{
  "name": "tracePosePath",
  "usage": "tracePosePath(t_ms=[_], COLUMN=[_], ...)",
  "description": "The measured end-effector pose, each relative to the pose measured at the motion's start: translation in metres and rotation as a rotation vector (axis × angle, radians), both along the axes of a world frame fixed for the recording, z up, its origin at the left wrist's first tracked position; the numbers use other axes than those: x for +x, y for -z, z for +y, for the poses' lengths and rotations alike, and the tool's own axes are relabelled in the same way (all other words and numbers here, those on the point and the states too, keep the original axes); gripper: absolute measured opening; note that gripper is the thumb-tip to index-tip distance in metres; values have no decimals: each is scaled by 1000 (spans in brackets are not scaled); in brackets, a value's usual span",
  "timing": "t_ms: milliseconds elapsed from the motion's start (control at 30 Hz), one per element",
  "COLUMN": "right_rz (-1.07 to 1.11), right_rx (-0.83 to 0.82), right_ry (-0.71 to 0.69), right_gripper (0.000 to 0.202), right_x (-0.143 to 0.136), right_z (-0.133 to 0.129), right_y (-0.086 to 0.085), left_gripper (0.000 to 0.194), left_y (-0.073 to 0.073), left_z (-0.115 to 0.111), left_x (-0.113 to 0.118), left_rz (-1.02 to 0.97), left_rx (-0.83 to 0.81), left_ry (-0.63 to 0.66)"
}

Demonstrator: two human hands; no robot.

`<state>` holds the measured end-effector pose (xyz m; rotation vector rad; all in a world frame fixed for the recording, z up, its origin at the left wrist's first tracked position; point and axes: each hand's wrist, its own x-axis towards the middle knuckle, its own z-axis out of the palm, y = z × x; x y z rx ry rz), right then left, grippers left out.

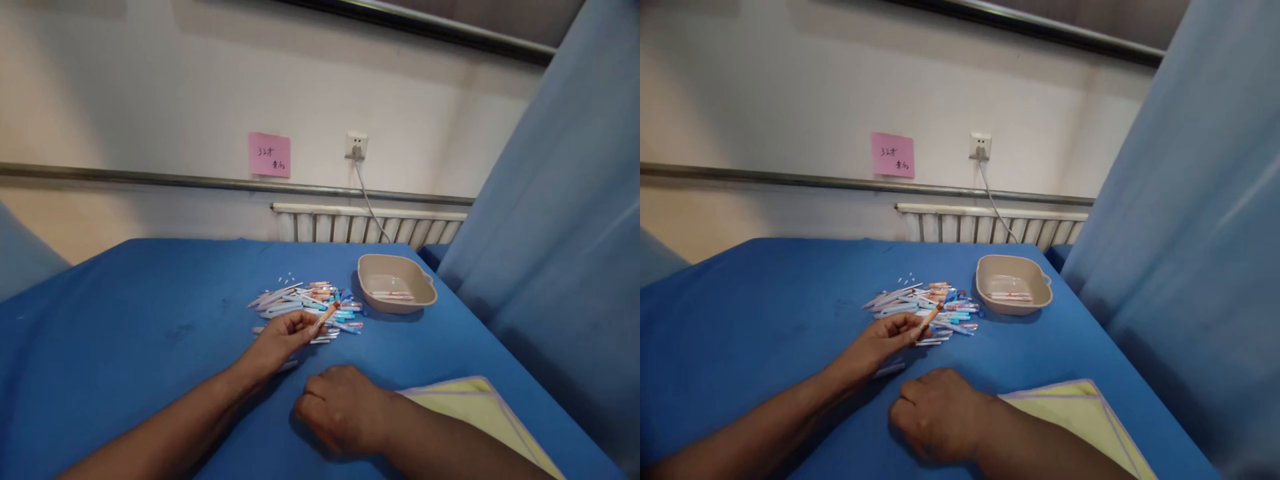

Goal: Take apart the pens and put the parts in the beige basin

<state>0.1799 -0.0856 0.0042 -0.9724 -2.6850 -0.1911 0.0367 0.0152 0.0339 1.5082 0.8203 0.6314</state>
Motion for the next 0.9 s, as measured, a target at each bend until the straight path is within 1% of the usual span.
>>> tracePosePath(t_ms=[100, 167, 233, 300, 367, 433, 500, 567, 700, 900], right_rz=[-22, -4, 38, 81, 108, 123, 131, 134, 141, 136], right_rx=[-47, -71, -86, -95, -109, -125, -134, -134, -146, -262], right_ry=[8, 26, 55, 73, 87, 95, 103, 102, 87, 87], right_gripper=[11, 14, 17, 20, 20, 20, 21, 23, 24, 19], right_x=[3, 7, 12, 18, 22, 26, 28, 29, 28, 28], right_z=[8, 13, 18, 23, 27, 30, 32, 33, 36, 39], right_y=[-2, -4, -4, -3, -2, -2, -2, -2, 1, -1], left_gripper=[30, 33, 35, 32, 28, 25, 23, 21, 16, 11], left_y=[-26, -40, -49, -52, -50, -45, -38, -30, -18, -3], left_z=[21, 34, 47, 58, 69, 79, 87, 94, 102, 101], left_x=[36, 66, 99, 132, 163, 190, 211, 225, 237, 239], left_rz=[106, 188, 268, 331, 350, 380, 434, 507, 678, 898], left_rx=[267, 395, 513, 661, 707, 739, 777, 818, 895, 958], left_ry=[63, 75, 80, 117, 155, 188, 218, 240, 282, 343])
